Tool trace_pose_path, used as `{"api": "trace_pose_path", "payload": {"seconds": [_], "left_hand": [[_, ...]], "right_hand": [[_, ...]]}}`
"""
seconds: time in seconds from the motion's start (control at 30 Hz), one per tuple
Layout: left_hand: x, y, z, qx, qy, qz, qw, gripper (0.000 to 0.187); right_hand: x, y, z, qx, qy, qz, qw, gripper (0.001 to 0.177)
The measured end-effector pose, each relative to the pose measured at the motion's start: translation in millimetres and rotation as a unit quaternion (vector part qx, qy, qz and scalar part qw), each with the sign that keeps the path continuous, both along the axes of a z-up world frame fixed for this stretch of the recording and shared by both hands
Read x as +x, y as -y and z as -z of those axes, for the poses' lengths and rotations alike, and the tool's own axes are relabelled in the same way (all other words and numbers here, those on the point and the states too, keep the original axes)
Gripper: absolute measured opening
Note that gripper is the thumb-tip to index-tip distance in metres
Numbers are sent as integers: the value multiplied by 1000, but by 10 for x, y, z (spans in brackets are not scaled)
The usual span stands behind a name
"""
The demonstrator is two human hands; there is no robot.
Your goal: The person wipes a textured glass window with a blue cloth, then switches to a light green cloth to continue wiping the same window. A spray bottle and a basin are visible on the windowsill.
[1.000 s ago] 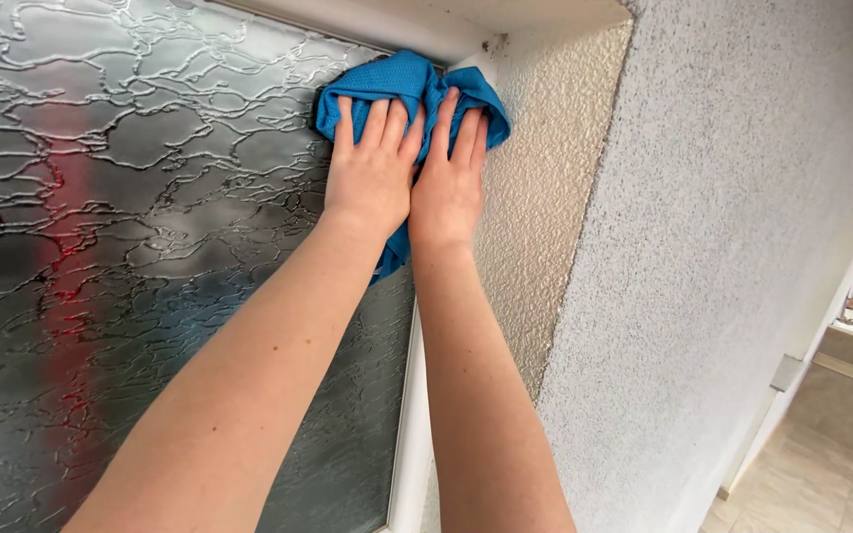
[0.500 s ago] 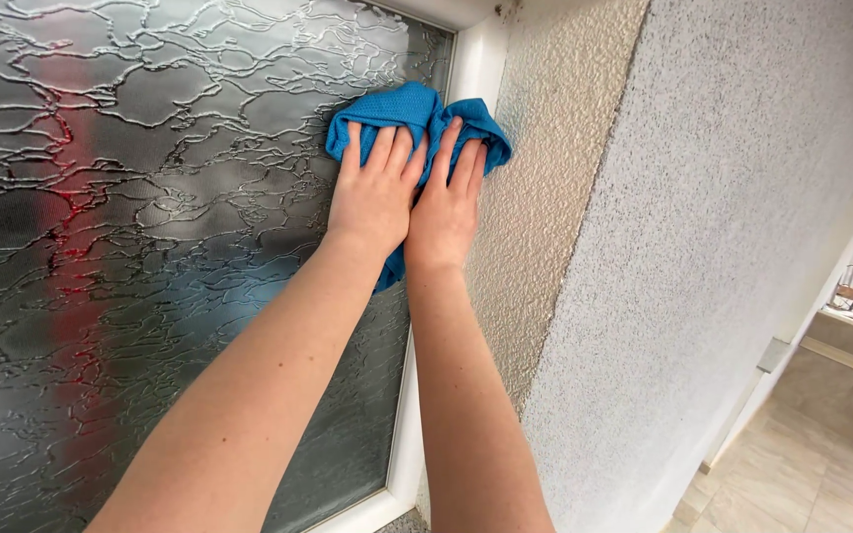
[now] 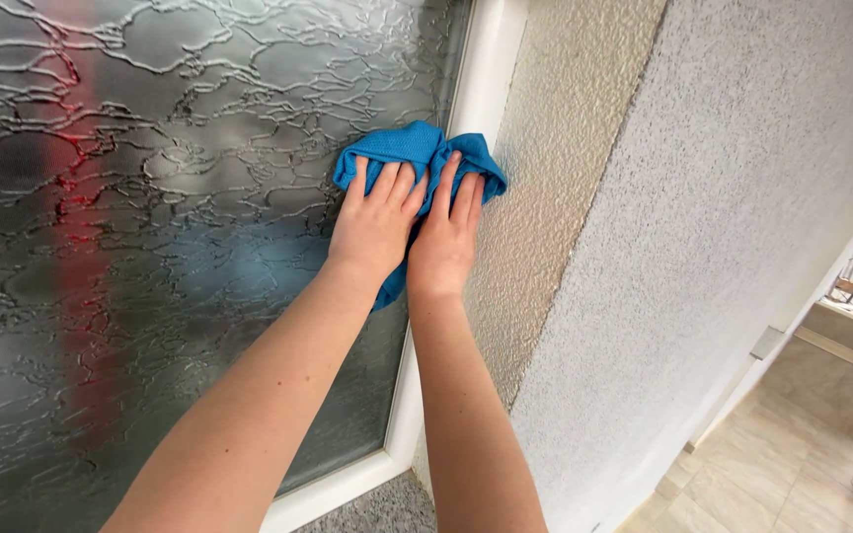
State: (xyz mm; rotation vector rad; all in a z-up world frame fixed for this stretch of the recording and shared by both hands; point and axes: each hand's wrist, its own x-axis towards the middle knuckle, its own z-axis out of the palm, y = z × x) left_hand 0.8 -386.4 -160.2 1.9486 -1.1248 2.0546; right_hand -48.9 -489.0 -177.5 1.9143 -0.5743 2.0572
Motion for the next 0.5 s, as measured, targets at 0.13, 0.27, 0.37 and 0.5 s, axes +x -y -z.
{"api": "trace_pose_path", "payload": {"seconds": [0.13,0.27,0.37,0.5], "left_hand": [[-49,-51,288,10,-8,7,1000,58],[-21,-44,576,30,-13,13,999,52],[-9,-48,717,32,-4,20,999,49],[44,-14,871,37,4,26,999,50]], "right_hand": [[-44,-58,318,8,-12,-3,1000,63],[-129,-139,584,24,-28,-23,999,62],[-188,-184,711,30,-38,-21,999,62],[-175,-150,849,33,-47,-22,998,60]]}}
